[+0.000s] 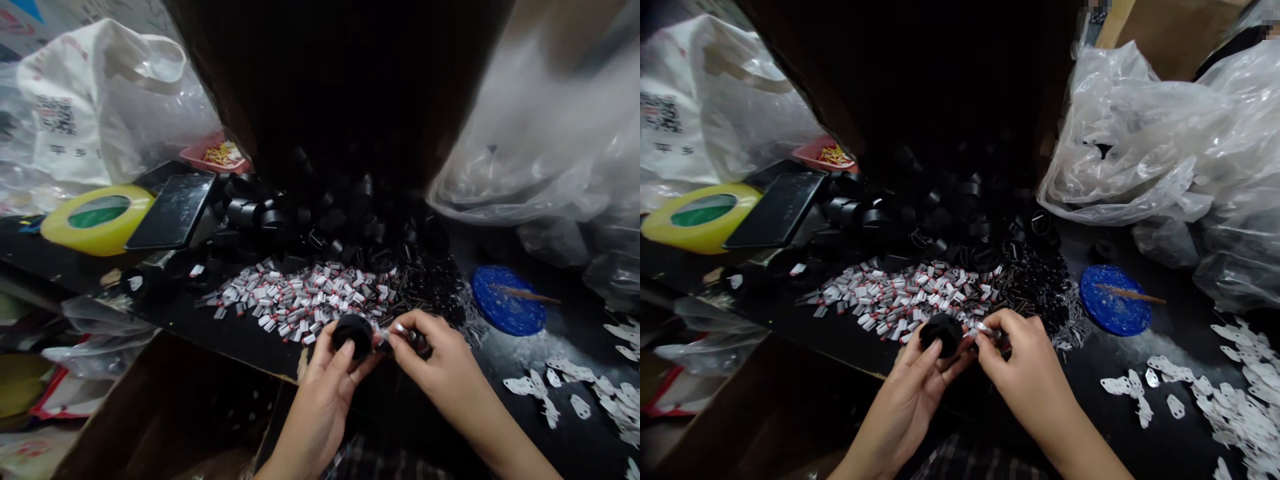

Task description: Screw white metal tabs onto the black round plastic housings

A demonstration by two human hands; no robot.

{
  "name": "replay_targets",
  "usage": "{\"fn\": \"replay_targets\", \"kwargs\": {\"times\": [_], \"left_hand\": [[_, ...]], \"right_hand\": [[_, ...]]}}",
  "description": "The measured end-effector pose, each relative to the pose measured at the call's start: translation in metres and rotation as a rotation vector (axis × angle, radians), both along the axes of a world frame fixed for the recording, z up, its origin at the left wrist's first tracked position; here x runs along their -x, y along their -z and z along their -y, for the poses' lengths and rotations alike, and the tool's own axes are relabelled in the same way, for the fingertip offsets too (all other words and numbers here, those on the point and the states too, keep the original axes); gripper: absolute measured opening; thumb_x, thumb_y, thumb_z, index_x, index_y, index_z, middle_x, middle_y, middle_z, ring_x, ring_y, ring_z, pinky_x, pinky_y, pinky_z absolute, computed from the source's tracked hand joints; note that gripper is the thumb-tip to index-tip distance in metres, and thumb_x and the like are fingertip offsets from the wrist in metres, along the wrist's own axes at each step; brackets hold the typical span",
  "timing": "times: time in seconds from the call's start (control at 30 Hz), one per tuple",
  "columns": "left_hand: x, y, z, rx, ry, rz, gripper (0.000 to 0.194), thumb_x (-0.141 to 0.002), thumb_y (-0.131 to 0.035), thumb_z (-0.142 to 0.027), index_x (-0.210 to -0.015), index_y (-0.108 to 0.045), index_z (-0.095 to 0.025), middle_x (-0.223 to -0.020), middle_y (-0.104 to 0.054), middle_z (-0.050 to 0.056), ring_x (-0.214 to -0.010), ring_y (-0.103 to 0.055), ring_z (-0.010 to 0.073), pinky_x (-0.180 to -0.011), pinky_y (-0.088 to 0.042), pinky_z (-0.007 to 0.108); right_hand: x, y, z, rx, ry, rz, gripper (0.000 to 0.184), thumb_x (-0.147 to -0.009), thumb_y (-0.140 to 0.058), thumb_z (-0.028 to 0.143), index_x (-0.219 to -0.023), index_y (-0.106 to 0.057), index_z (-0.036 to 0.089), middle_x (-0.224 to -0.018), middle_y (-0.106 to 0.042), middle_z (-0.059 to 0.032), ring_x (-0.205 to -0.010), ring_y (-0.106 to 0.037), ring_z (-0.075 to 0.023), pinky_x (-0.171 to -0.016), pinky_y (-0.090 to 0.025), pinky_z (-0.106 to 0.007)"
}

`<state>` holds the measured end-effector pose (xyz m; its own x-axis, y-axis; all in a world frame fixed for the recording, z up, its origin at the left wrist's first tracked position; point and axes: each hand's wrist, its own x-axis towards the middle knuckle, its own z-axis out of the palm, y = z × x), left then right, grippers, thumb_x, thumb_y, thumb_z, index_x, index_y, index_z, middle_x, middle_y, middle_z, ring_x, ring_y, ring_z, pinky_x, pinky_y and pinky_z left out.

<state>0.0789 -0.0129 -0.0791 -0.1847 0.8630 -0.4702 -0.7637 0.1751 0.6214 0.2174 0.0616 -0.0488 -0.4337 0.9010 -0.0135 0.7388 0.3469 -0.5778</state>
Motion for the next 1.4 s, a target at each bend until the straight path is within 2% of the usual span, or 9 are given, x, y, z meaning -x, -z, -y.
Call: {"fn": "replay_targets", "kwargs": {"times": [0.13, 0.33, 0.57, 0.73, 0.8, 0.93, 1.03, 1.2, 1.4], "left_hand": [[-0.009, 0.000, 0.002, -0.042, 0.042, 0.039, 0.022, -0.089, -0.059, -0.029, -0.110, -0.063, -0.026, -0.113, -0.066, 0.003, -0.112, -0.060, 0.0210, -0.099, -0.047, 0.038], [-0.019, 0.005, 0.009, -0.013, 0.030, -0.018, 0.029, -0.084, -0.066, -0.029, -0.113, -0.063, -0.028, -0.114, -0.066, 0.001, -0.110, -0.060, 0.0187, -0.098, -0.046, 0.034], [-0.014, 0.006, 0.018, -0.039, 0.117, 0.096, 0.022, -0.092, -0.055, -0.027, -0.113, -0.061, -0.026, -0.117, -0.066, 0.004, -0.111, -0.061, 0.0195, -0.100, -0.048, 0.037], [-0.004, 0.008, 0.027, 0.031, -0.016, -0.065, 0.024, -0.089, -0.059, -0.028, -0.112, -0.062, -0.025, -0.116, -0.065, 0.003, -0.112, -0.060, 0.0196, -0.105, -0.045, 0.038], [-0.004, 0.008, 0.029, 0.046, -0.021, -0.059, 0.024, -0.089, -0.059, -0.028, -0.112, -0.062, -0.025, -0.116, -0.065, 0.004, -0.112, -0.060, 0.0204, -0.104, -0.046, 0.040], [-0.010, 0.005, 0.025, 0.036, -0.027, -0.008, 0.018, -0.089, -0.060, -0.027, -0.106, -0.064, -0.024, -0.110, -0.069, 0.004, -0.106, -0.063, 0.0197, -0.102, -0.048, 0.041], [-0.018, 0.003, 0.017, 0.037, -0.013, 0.114, 0.013, -0.089, -0.059, -0.026, -0.100, -0.065, -0.023, -0.106, -0.070, 0.005, -0.104, -0.064, 0.0208, -0.100, -0.048, 0.044], [-0.030, -0.002, 0.005, 0.029, 0.038, 0.269, 0.013, -0.091, -0.056, -0.026, -0.097, -0.067, -0.022, -0.102, -0.071, 0.005, -0.102, -0.065, 0.0195, -0.093, -0.052, 0.040], [-0.033, 0.003, 0.008, -0.008, 0.043, 0.106, 0.014, -0.090, -0.058, -0.027, -0.102, -0.065, -0.026, -0.104, -0.070, 0.001, -0.103, -0.064, 0.0178, -0.098, -0.050, 0.040]], "right_hand": [[-0.005, 0.000, 0.017, 0.062, 0.045, -0.095, 0.005, -0.086, -0.058, 0.028, -0.087, -0.061, 0.026, -0.085, -0.067, 0.0030, -0.079, -0.057, -0.0179, -0.070, -0.042, -0.029], [-0.012, 0.002, 0.023, 0.125, 0.044, -0.157, 0.013, -0.086, -0.057, 0.022, -0.095, -0.064, 0.029, -0.089, -0.069, 0.0053, -0.080, -0.056, -0.0169, -0.072, -0.042, -0.028], [-0.022, 0.003, 0.028, 0.144, 0.020, -0.220, 0.009, -0.091, -0.056, 0.030, -0.095, -0.064, 0.031, -0.093, -0.069, 0.0062, -0.087, -0.057, -0.0159, -0.077, -0.041, -0.028], [-0.027, 0.009, 0.033, -0.013, -0.089, 0.042, 0.017, -0.092, -0.053, 0.018, -0.102, -0.062, 0.027, -0.092, -0.066, 0.0015, -0.081, -0.058, -0.0173, -0.078, -0.033, -0.034], [-0.025, 0.013, 0.035, -0.034, -0.092, 0.151, 0.015, -0.087, -0.056, 0.013, -0.096, -0.063, 0.023, -0.085, -0.065, -0.0010, -0.077, -0.058, -0.0201, -0.075, -0.031, -0.037], [-0.019, 0.017, 0.037, -0.033, -0.034, 0.180, 0.008, -0.081, -0.057, 0.010, -0.078, -0.061, 0.017, -0.072, -0.063, -0.0038, -0.069, -0.057, -0.0232, -0.072, -0.030, -0.039], [-0.020, 0.013, 0.036, 0.000, -0.025, 0.105, 0.008, -0.078, -0.061, 0.012, -0.074, -0.058, 0.019, -0.068, -0.064, -0.0001, -0.066, -0.057, -0.0196, -0.070, -0.034, -0.035], [-0.030, 0.006, 0.039, 0.057, 0.027, -0.062, 0.006, -0.085, -0.057, 0.019, -0.085, -0.061, 0.023, -0.080, -0.068, 0.0023, -0.071, -0.058, -0.0152, -0.067, -0.041, -0.028], [-0.041, 0.000, 0.036, 0.045, 0.108, -0.230, 0.009, -0.090, -0.056, 0.024, -0.092, -0.064, 0.027, -0.086, -0.067, 0.0030, -0.081, -0.060, -0.0149, -0.073, -0.044, -0.028]]}}
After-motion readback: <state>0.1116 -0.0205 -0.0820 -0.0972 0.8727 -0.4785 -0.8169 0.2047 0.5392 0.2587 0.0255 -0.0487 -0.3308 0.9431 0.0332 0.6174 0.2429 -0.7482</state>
